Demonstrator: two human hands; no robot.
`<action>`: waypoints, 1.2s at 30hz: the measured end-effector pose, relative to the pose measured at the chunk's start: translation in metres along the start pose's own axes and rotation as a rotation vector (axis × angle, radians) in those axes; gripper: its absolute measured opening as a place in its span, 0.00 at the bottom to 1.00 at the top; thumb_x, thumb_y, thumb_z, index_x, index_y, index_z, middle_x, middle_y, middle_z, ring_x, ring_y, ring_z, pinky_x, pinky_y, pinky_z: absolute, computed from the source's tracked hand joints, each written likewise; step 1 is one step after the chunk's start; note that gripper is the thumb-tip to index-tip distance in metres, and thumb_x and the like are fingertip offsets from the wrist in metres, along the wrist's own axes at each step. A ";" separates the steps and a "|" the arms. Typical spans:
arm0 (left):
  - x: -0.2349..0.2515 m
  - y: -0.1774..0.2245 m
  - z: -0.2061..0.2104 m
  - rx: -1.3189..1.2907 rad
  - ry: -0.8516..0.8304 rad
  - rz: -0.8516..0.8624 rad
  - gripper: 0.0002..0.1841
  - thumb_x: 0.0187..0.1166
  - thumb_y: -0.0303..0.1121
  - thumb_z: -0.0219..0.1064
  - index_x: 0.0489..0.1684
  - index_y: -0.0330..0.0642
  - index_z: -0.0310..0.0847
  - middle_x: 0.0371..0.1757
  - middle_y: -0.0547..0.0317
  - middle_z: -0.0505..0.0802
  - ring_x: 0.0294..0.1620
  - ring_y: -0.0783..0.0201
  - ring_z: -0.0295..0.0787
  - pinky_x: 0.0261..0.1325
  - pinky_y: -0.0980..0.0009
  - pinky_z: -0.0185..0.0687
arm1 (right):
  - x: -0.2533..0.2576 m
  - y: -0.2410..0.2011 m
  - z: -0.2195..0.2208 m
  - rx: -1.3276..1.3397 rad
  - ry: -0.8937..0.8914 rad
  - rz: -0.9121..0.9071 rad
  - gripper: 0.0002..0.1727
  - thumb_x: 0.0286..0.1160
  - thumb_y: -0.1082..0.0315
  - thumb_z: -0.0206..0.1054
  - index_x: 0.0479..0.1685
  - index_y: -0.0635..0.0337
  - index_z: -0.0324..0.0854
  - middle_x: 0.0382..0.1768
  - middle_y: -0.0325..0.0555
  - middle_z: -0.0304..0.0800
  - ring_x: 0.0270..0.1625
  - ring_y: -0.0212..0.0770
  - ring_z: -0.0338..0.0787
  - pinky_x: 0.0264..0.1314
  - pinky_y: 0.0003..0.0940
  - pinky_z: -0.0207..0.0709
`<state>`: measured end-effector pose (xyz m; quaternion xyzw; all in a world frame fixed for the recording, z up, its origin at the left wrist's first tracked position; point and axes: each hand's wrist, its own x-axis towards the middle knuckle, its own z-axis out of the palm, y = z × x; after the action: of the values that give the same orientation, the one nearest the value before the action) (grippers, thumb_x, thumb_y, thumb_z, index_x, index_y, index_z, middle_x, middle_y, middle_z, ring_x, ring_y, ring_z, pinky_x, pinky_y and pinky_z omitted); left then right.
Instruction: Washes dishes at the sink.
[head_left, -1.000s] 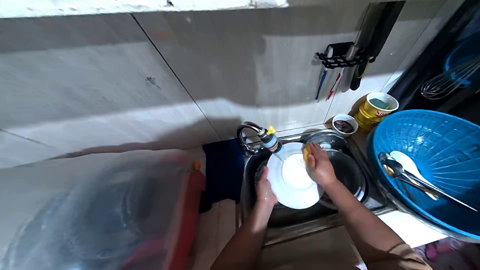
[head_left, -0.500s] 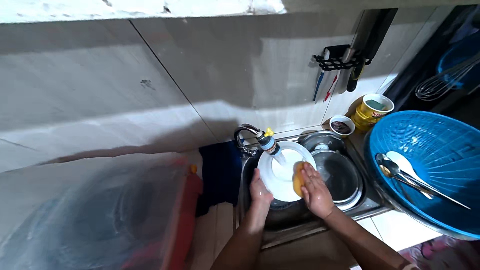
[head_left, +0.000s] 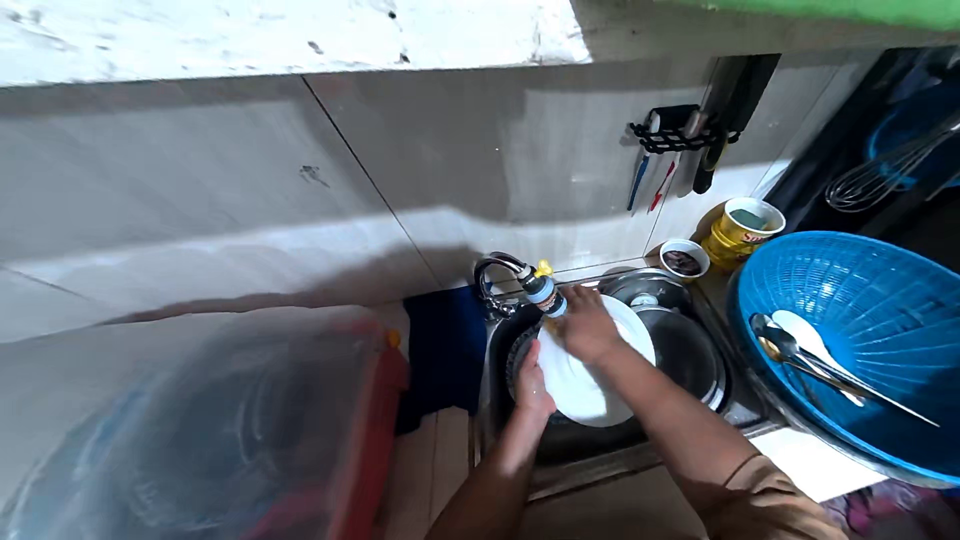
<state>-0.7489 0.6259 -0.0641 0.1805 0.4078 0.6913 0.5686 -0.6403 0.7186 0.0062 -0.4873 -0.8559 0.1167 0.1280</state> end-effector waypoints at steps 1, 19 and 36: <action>0.000 -0.001 0.003 0.010 -0.003 0.019 0.25 0.95 0.47 0.42 0.77 0.43 0.75 0.69 0.50 0.89 0.71 0.56 0.85 0.74 0.49 0.81 | -0.007 -0.016 0.004 -0.032 -0.008 -0.008 0.32 0.87 0.43 0.48 0.81 0.51 0.74 0.88 0.50 0.67 0.93 0.59 0.56 0.93 0.70 0.42; 0.006 -0.002 0.001 -0.072 0.190 -0.089 0.28 0.93 0.53 0.45 0.78 0.42 0.73 0.69 0.46 0.89 0.69 0.51 0.87 0.70 0.43 0.83 | -0.100 0.144 0.083 0.428 0.469 0.730 0.27 0.91 0.46 0.46 0.64 0.50 0.86 0.55 0.46 0.94 0.59 0.45 0.92 0.63 0.52 0.87; 0.019 -0.022 0.036 0.026 0.068 -0.612 0.25 0.90 0.50 0.44 0.61 0.41 0.78 0.50 0.45 0.91 0.48 0.50 0.90 0.46 0.48 0.87 | -0.103 0.086 -0.069 1.477 0.499 0.670 0.24 0.94 0.53 0.50 0.57 0.62 0.86 0.36 0.52 0.93 0.33 0.44 0.93 0.36 0.42 0.90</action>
<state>-0.7145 0.6570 -0.0636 0.0332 0.4707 0.4885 0.7340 -0.4976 0.6779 0.0322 -0.5179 -0.3169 0.5667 0.5570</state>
